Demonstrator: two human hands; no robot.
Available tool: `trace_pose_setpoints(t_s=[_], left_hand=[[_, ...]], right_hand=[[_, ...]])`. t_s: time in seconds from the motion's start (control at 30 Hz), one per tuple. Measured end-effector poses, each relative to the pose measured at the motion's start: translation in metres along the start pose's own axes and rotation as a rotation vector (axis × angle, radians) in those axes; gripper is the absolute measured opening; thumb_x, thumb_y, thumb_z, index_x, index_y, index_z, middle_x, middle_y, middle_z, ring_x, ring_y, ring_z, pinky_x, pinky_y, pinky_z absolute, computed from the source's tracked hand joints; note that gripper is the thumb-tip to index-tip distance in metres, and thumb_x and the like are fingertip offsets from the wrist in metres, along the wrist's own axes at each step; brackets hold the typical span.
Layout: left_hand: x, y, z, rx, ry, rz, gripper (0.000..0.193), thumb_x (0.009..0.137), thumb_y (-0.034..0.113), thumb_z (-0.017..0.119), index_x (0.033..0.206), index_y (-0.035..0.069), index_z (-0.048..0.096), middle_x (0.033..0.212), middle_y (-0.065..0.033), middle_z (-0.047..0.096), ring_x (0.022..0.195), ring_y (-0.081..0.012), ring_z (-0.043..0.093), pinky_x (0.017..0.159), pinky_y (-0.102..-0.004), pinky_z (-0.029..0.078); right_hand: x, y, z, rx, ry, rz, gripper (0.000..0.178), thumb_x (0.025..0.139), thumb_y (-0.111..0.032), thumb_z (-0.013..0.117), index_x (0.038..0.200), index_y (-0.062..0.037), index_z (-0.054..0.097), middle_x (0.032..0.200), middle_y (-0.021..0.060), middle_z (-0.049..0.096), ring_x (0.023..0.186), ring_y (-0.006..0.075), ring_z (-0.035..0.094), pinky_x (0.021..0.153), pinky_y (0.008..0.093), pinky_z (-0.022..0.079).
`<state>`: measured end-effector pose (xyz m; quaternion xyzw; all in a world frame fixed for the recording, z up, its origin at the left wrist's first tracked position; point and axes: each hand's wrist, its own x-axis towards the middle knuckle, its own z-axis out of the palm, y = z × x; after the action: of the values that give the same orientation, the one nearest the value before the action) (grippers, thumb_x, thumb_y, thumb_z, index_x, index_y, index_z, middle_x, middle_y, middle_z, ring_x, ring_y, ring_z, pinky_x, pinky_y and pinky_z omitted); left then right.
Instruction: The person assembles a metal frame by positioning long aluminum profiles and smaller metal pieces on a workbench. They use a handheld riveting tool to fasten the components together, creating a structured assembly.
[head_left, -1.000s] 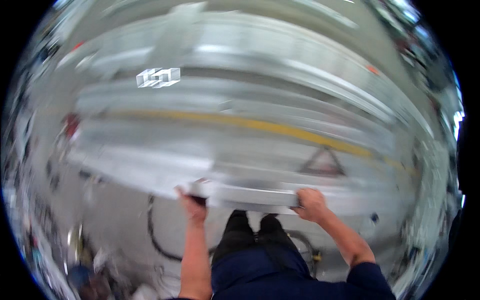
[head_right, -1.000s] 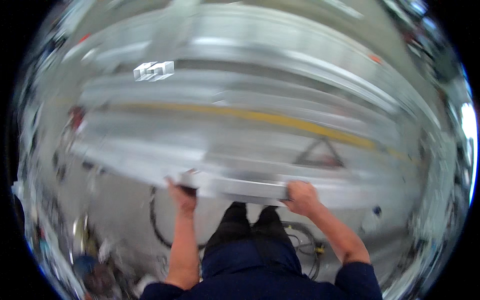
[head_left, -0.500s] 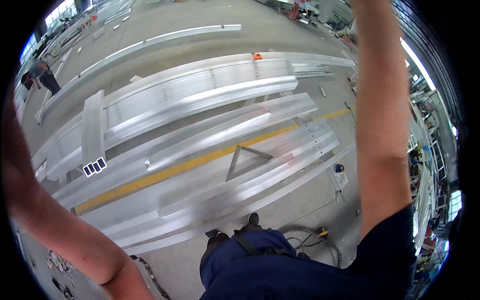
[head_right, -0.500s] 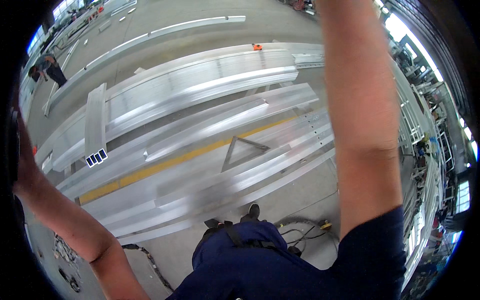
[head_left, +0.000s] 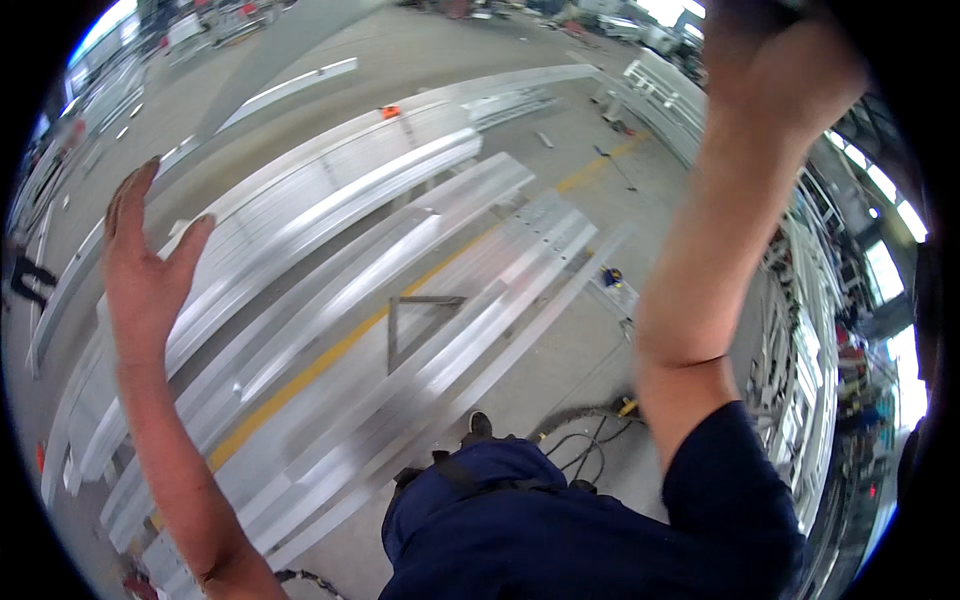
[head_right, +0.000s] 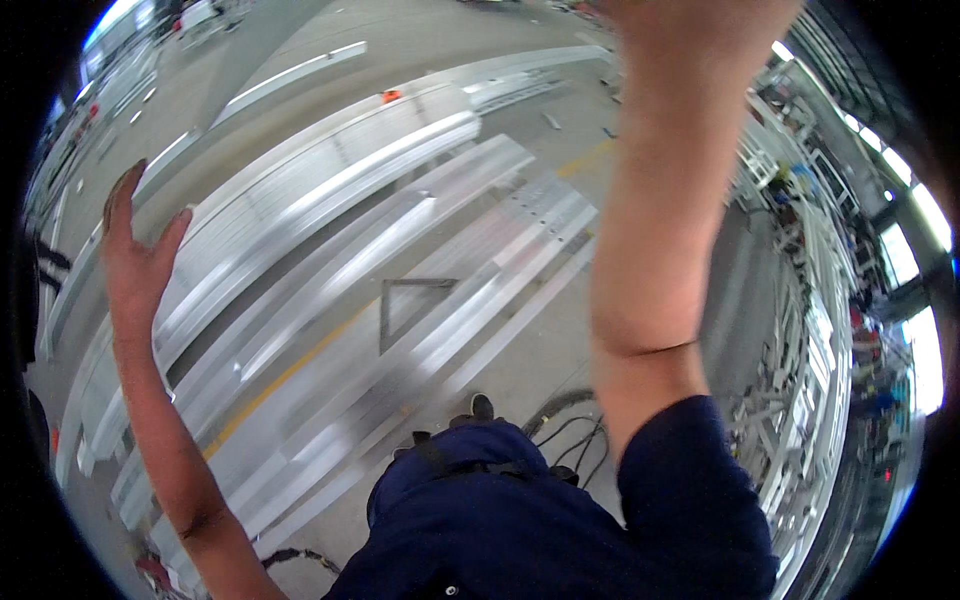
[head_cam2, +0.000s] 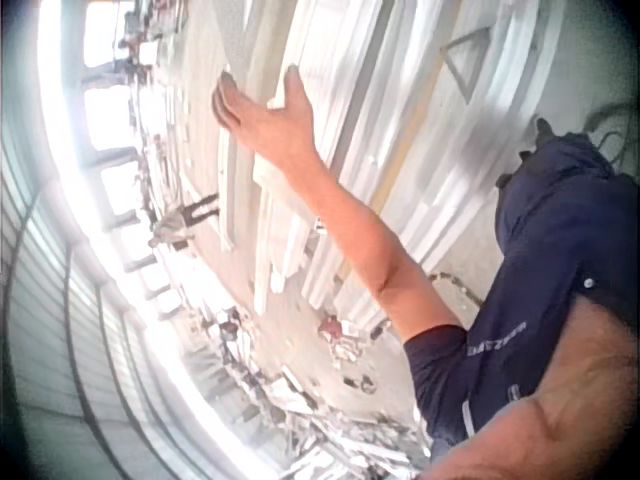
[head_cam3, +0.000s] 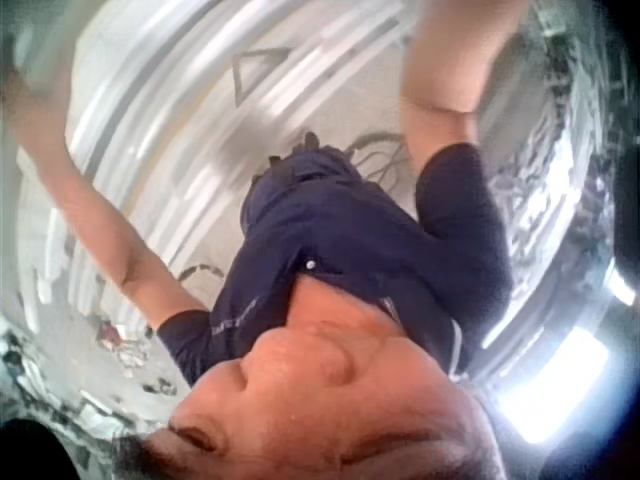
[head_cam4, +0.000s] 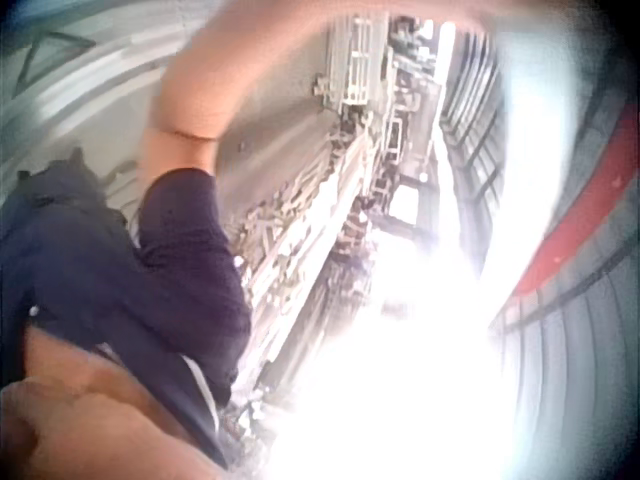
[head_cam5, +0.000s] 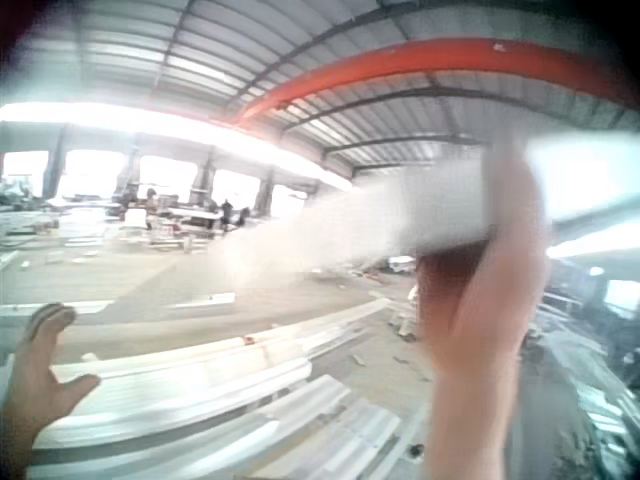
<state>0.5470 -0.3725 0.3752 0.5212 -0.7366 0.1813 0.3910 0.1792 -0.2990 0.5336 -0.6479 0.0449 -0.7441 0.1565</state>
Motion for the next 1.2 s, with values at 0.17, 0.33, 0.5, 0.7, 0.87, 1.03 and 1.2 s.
trace_pose_setpoints(t_s=[0.17,0.33,0.5,0.7,0.87,1.03,1.2], left_hand=[[-0.025,-0.001,0.034,0.111,-0.105,0.252,0.081,0.068,0.013,0.080,0.140,0.009,0.045,0.141,-0.0117,0.049,0.132,-0.0343,0.044,0.111,-0.0465,0.033],[-0.193,-0.003,0.054,-0.140,-0.252,0.288,0.069,0.060,0.010,0.079,0.124,0.008,0.053,0.096,-0.0091,0.058,0.087,-0.0325,0.057,0.074,-0.0459,0.046],[-0.343,0.016,0.042,-0.336,-0.738,0.134,0.057,0.060,0.014,0.070,0.114,0.005,0.052,0.091,-0.0087,0.056,0.077,-0.0328,0.057,0.063,-0.0449,0.046],[-0.463,-0.033,0.019,-0.228,-0.862,0.001,0.061,0.056,0.012,0.070,0.114,0.006,0.053,0.097,-0.0097,0.061,0.087,-0.0339,0.058,0.070,-0.0458,0.046],[-0.519,-0.068,0.015,-0.091,-0.992,-0.214,0.062,0.054,0.008,0.075,0.113,0.009,0.054,0.106,-0.0086,0.062,0.101,-0.0341,0.056,0.086,-0.0469,0.044],[-0.543,-0.085,0.027,0.009,-1.085,-0.336,0.058,0.058,0.015,0.083,0.109,0.010,0.055,0.115,-0.0095,0.059,0.112,-0.0336,0.053,0.090,-0.0471,0.043],[-0.580,-0.097,0.038,0.277,-1.147,-0.453,0.058,0.061,0.020,0.085,0.109,0.011,0.055,0.114,-0.0108,0.057,0.113,-0.0322,0.053,0.090,-0.0477,0.044]], right_hand=[[-0.091,0.011,-0.030,-0.001,0.479,0.338,0.031,0.100,-0.031,0.048,0.112,-0.0019,0.052,0.096,0.0160,0.065,0.095,0.0303,0.064,0.087,0.0432,0.052],[-0.209,0.027,-0.050,0.120,0.986,0.982,0.026,0.095,-0.023,0.060,0.113,-0.0062,0.050,0.093,0.0119,0.062,0.091,0.0287,0.065,0.086,0.0453,0.053],[-0.404,0.062,-0.070,-0.022,1.168,1.533,0.050,0.080,-0.018,0.078,0.112,0.0007,0.044,0.094,0.0139,0.058,0.074,0.0240,0.063,0.054,0.0416,0.055],[-0.535,0.092,-0.006,-0.075,1.099,2.035,0.037,0.078,-0.020,0.077,0.103,0.0008,0.059,0.094,0.0112,0.063,0.078,0.0287,0.066,0.068,0.0518,0.056],[-0.584,0.100,0.030,-0.223,1.028,2.153,0.042,0.080,-0.022,0.075,0.110,0.0021,0.059,0.098,0.0141,0.063,0.082,0.0312,0.066,0.069,0.0537,0.057],[-0.601,0.106,0.026,-0.204,0.484,2.237,0.067,0.085,-0.041,0.071,0.126,0.0087,0.051,0.112,0.0235,0.062,0.091,0.0372,0.066,0.070,0.0542,0.059],[-0.593,0.108,-0.010,-0.240,-0.024,2.407,0.057,0.089,-0.044,0.064,0.124,0.0005,0.057,0.108,0.0156,0.064,0.089,0.0276,0.065,0.067,0.0473,0.059]])
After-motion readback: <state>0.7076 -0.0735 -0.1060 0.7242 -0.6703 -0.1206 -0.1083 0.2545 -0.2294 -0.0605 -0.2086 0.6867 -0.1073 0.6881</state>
